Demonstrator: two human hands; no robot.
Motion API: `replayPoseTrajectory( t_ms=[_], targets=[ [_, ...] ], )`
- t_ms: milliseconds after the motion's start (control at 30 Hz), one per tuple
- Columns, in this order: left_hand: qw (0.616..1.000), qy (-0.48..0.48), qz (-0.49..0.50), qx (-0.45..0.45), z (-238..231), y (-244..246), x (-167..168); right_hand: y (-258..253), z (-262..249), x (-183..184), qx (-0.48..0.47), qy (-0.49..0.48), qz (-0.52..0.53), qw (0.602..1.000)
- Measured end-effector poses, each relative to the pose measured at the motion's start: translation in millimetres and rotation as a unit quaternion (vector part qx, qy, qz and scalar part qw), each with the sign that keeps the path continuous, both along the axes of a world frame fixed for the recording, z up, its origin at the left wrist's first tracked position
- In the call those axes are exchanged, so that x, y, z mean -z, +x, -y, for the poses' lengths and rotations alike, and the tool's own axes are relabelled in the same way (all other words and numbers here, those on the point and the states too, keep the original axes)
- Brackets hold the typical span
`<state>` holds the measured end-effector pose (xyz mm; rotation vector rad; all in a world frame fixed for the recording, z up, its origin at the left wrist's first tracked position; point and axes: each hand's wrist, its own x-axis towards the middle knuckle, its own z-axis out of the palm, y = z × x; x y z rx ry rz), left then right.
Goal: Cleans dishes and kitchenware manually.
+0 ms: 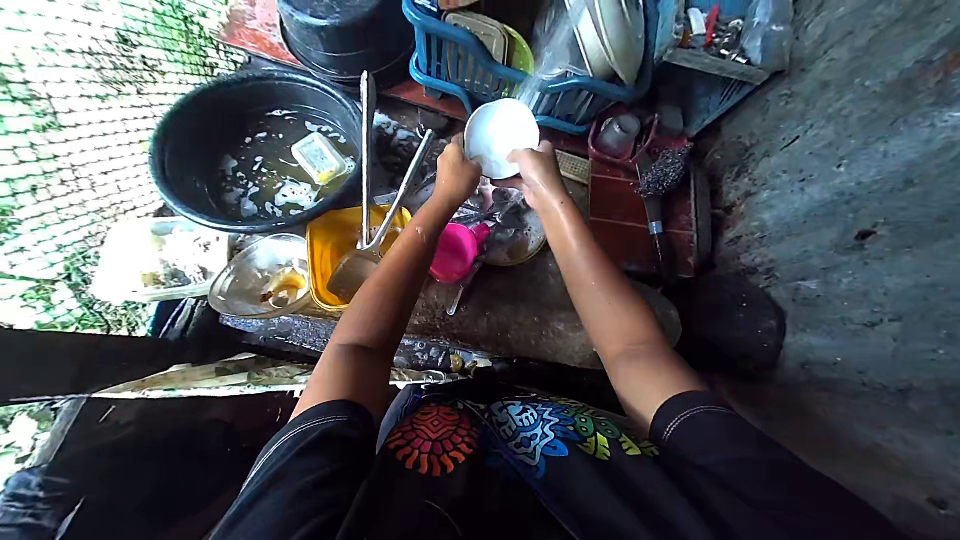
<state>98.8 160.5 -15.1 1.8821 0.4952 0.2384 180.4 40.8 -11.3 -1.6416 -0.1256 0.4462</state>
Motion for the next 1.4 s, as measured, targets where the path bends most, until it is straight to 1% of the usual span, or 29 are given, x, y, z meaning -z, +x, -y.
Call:
replayPoseTrajectory(
  t_ms=[67,133,233,267,300,333,367,400,433,467,533,567,633,700,767,833,867,900,933,1000,1067,1133,1167,1233,1267,1300,1367,1400],
  targets=[
    [0.999,-0.023,0.002,-0.023,-3,8,12,4,8,-11,-0.054,-0.044,0.022,0.997],
    [0.997,-0.064,0.012,-0.035,1,21,23,6,19,-23,-0.081,-0.086,0.032,0.992],
    [0.993,-0.089,0.052,-0.049,10,44,32,4,30,-37,-0.081,-0.120,0.016,0.989],
    [0.988,-0.123,0.075,-0.054,16,47,31,4,32,-38,-0.076,-0.120,0.008,0.990],
    [0.976,-0.180,0.102,-0.061,23,47,28,6,33,-37,-0.070,-0.113,0.003,0.991],
    [0.954,-0.268,0.120,-0.062,31,45,24,10,34,-33,-0.060,-0.102,0.000,0.993],
    [0.921,-0.364,0.125,-0.053,39,42,22,13,35,-28,-0.043,-0.095,0.002,0.995],
    [0.891,-0.436,0.119,-0.039,45,37,22,15,35,-22,-0.021,-0.089,0.011,0.996],
    [0.873,-0.474,0.112,-0.025,49,33,21,18,34,-14,0.005,-0.077,0.021,0.997],
    [0.870,-0.481,0.106,-0.021,51,30,21,20,34,-7,0.030,-0.064,0.022,0.997],
    [0.893,-0.433,0.122,0.012,45,25,15,21,33,2,0.049,-0.051,-0.010,0.997],
    [0.912,-0.386,0.132,0.036,37,25,12,18,33,4,0.040,-0.057,-0.034,0.997],
    [0.946,-0.292,0.113,0.089,15,25,6,15,33,9,-0.011,-0.090,-0.084,0.992],
    [0.966,-0.201,0.055,0.156,-2,27,-6,11,33,4,-0.074,-0.142,-0.111,0.981],
    [0.964,-0.108,0.001,0.242,-8,33,-14,10,33,-1,-0.103,-0.180,-0.118,0.971],
    [0.955,-0.020,0.005,0.297,-9,48,-13,19,35,-2,-0.107,-0.184,-0.118,0.970],
    [0.951,0.017,0.021,0.307,-9,57,-11,25,36,-1,-0.099,-0.178,-0.115,0.972],
    [0.952,0.041,0.033,0.300,-8,65,-8,30,38,0,-0.084,-0.168,-0.113,0.976],
    [0.960,0.043,0.036,0.275,-6,69,-7,34,40,2,-0.059,-0.153,-0.106,0.981],
    [0.986,0.003,0.000,0.168,-2,76,-2,30,37,1,-0.001,-0.107,-0.081,0.991],
    [0.996,-0.045,-0.024,0.069,7,72,5,21,28,3,0.056,-0.047,-0.054,0.996],
    [0.994,-0.104,0.002,-0.032,27,57,12,7,16,8,0.096,0.001,-0.041,0.994],
    [0.988,-0.128,0.014,-0.085,39,48,14,-3,9,8,0.113,-0.002,-0.034,0.993],
    [0.973,-0.164,0.016,-0.161,58,31,17,-31,-5,7,0.148,-0.042,-0.015,0.988],
    [0.967,-0.177,0.024,-0.183,61,28,21,-44,-11,4,0.154,-0.045,-0.011,0.987],
    [0.964,-0.188,0.032,-0.187,59,26,25,-52,-14,4,0.159,-0.028,-0.012,0.987],
    [0.969,-0.185,0.029,-0.163,44,22,26,-58,-18,8,0.154,0.027,-0.026,0.987],
    [0.975,-0.173,0.020,-0.136,33,19,22,-57,-17,11,0.138,0.039,-0.028,0.989]
  ],
)
